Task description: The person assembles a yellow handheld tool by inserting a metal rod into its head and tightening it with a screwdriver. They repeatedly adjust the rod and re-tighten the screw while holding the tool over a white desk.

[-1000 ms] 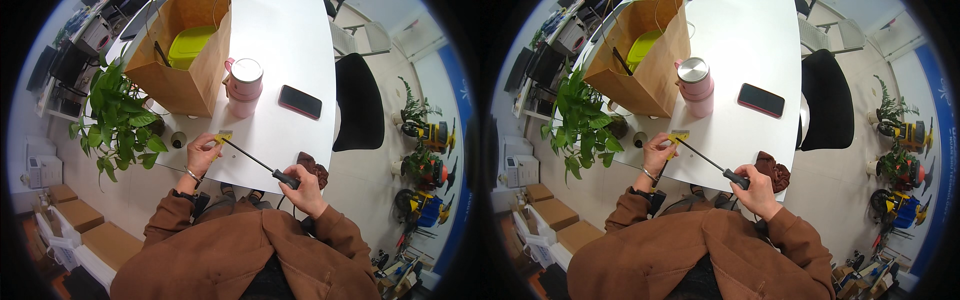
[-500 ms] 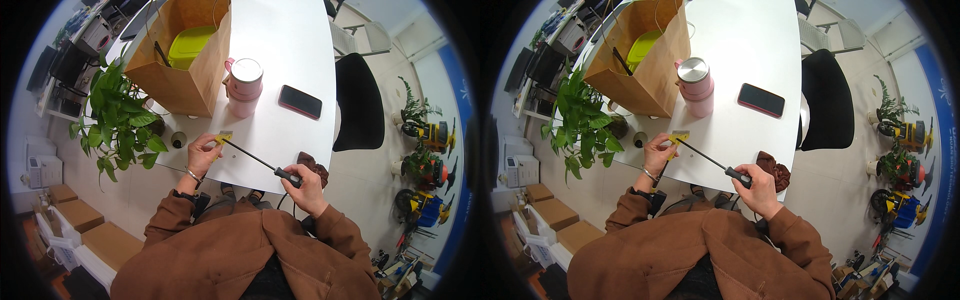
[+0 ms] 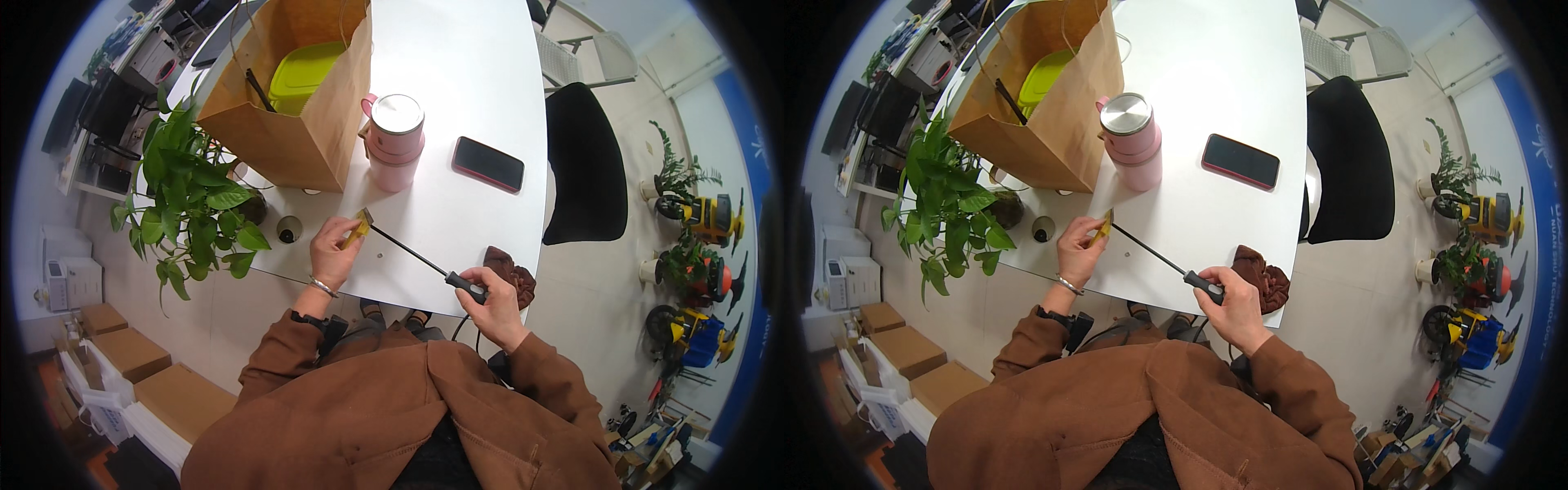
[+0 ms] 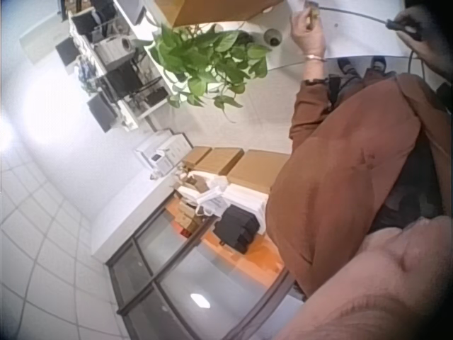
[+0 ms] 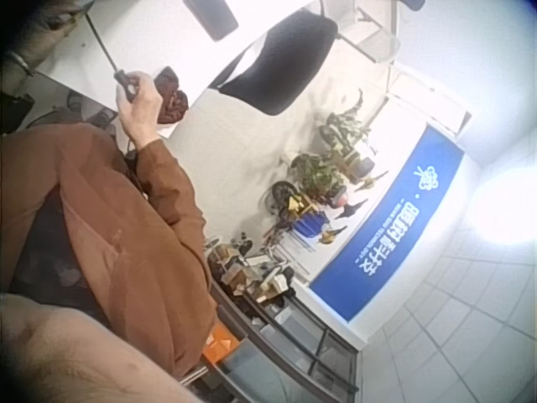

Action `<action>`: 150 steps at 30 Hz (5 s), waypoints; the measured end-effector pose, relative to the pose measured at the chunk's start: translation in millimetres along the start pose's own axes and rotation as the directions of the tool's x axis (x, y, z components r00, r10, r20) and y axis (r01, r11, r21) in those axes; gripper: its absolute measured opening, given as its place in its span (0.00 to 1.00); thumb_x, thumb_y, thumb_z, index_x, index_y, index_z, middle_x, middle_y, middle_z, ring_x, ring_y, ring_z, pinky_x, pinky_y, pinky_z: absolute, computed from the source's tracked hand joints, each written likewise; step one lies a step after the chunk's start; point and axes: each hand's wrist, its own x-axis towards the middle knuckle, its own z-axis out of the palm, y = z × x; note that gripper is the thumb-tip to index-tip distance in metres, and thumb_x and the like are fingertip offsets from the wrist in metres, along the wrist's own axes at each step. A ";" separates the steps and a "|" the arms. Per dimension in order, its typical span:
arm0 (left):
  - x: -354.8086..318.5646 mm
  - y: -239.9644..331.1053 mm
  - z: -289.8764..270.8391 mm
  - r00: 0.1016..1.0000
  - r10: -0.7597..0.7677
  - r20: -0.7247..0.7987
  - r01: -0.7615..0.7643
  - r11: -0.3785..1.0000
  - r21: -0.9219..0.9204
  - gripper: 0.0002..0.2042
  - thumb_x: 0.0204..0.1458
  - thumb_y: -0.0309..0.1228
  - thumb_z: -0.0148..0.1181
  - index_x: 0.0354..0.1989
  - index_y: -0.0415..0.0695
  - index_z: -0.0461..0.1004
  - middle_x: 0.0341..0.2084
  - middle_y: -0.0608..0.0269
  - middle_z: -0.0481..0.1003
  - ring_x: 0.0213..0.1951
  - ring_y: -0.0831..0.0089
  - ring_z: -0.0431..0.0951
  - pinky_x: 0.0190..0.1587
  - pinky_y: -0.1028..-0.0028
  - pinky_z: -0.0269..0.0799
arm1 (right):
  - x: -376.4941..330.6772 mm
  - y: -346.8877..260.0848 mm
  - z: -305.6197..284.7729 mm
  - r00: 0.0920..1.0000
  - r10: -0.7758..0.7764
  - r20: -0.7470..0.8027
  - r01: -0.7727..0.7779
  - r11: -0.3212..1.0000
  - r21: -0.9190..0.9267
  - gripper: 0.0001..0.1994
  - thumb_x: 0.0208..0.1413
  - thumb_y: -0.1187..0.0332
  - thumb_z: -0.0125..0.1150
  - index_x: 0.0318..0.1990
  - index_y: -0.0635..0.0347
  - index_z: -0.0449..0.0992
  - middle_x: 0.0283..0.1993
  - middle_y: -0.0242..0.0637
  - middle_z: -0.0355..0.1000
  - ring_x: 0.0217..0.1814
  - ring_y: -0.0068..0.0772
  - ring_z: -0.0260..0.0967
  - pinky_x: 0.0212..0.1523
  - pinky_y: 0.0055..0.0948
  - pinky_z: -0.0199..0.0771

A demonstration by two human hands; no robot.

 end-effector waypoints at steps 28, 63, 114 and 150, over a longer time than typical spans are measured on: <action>1.4 -21.1 5.0 0.979 0.186 -0.090 -0.163 0.963 0.212 0.18 0.44 0.20 0.66 0.46 0.49 0.82 0.47 0.67 0.75 0.40 0.72 0.79 0.40 0.75 0.77 | -2.1 37.2 0.2 0.989 0.125 -0.075 -0.131 0.988 -0.077 0.12 0.58 0.67 0.61 0.46 0.64 0.75 0.37 0.48 0.77 0.35 0.45 0.77 0.36 0.37 0.74; -27.3 61.8 -12.5 0.966 -0.009 0.257 0.048 0.988 -0.147 0.14 0.52 0.20 0.63 0.48 0.34 0.79 0.27 0.65 0.80 0.21 0.85 0.71 0.25 0.81 0.69 | -15.7 -35.5 1.3 0.930 -0.334 0.154 0.366 0.886 -0.284 0.17 0.57 0.67 0.61 0.51 0.67 0.70 0.25 0.45 0.72 0.22 0.47 0.72 0.23 0.41 0.71; -249.5 -103.9 -146.0 0.418 -0.677 -0.606 -0.206 0.579 -0.789 0.12 0.67 0.34 0.47 0.45 0.36 0.68 0.34 0.51 0.79 0.23 0.69 0.77 0.25 0.72 0.75 | -53.4 -29.7 136.1 0.529 -0.396 0.751 0.549 0.834 0.053 0.10 0.58 0.66 0.62 0.43 0.61 0.78 0.37 0.46 0.77 0.39 0.50 0.76 0.39 0.38 0.76; -411.9 -582.1 184.5 0.333 -0.855 0.399 0.234 -0.335 -0.913 0.14 0.61 0.39 0.49 0.26 0.44 0.66 0.16 0.66 0.65 0.18 0.71 0.72 0.22 0.70 0.67 | -155.0 405.0 535.1 -0.144 0.890 0.433 -0.738 0.195 -0.647 0.11 0.69 0.52 0.43 0.37 0.44 0.59 0.16 0.21 0.49 0.12 0.16 0.43 0.12 0.21 0.42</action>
